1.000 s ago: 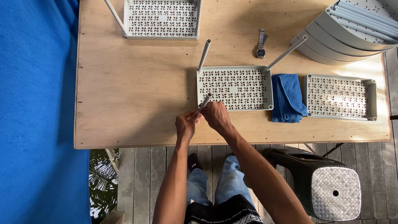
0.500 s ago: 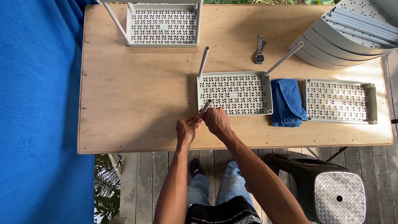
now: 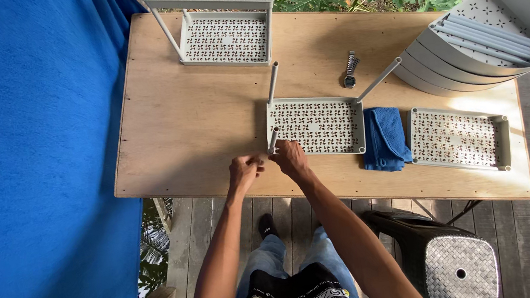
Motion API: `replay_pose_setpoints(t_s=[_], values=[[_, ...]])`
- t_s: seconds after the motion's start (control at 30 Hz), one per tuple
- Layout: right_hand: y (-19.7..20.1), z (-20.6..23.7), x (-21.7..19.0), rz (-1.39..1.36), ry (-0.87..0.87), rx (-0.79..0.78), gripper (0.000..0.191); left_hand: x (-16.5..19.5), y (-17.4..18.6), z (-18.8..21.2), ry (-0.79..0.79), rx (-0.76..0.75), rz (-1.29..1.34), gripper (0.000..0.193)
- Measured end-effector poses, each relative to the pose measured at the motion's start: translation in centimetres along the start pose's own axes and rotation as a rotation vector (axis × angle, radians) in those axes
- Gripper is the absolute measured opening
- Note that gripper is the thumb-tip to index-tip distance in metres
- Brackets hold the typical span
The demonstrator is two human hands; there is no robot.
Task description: The person assembles a perforated metal corner shelf unit on a wooden table, attaching white tubular legs to rectangular shelf panels by hand and fitting curved corner shelves onto the frame, pressing the parts together to build up the unit.
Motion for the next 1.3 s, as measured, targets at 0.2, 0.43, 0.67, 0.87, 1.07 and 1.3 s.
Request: replay_pose_setpoints(t_s=[0.2, 0.43, 0.67, 0.87, 1.07, 1.3], values=[[7.3, 2.0, 4.6, -0.161, 0.125, 0.172, 0.046, 1.8, -5.3, 2.4, 0.064, -0.145, -0.039, 0.024], [22.4, 6.0, 21.0, -0.291, 0.024, 0.316, 0.020, 7.3, -28.0, 2.9, -0.119, -0.338, 0.057, 0.021], [35.9, 9.7, 40.6, -0.223, -0.057, 0.368, 0.018, 11.3, -50.1, 4.6, -0.462, -0.242, -0.110, 0.017], [38.7, 11.9, 50.6, -0.064, -0.106, 0.189, 0.019, 11.4, -59.3, 7.3, -0.668, -0.269, -0.585, 0.021], [38.1, 13.0, 53.3, 0.025, -0.079, 0.061, 0.025, 10.2, -62.0, 8.4, -0.720, -0.261, -0.915, 0.029], [38.7, 13.0, 54.1, 0.090, -0.004, 0.033, 0.031, 9.8, -63.3, 8.5, -0.703, -0.274, -0.970, 0.024]])
Point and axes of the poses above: each hand's wrist, its own z-axis away from the middle knuckle, its own y-axis out of the back of the hand, x = y × z, the point moved 7 cm from there along -z, towards the middle knuckle, and after that the axes turned 11 degrees about -y, right-handed, at the moved point
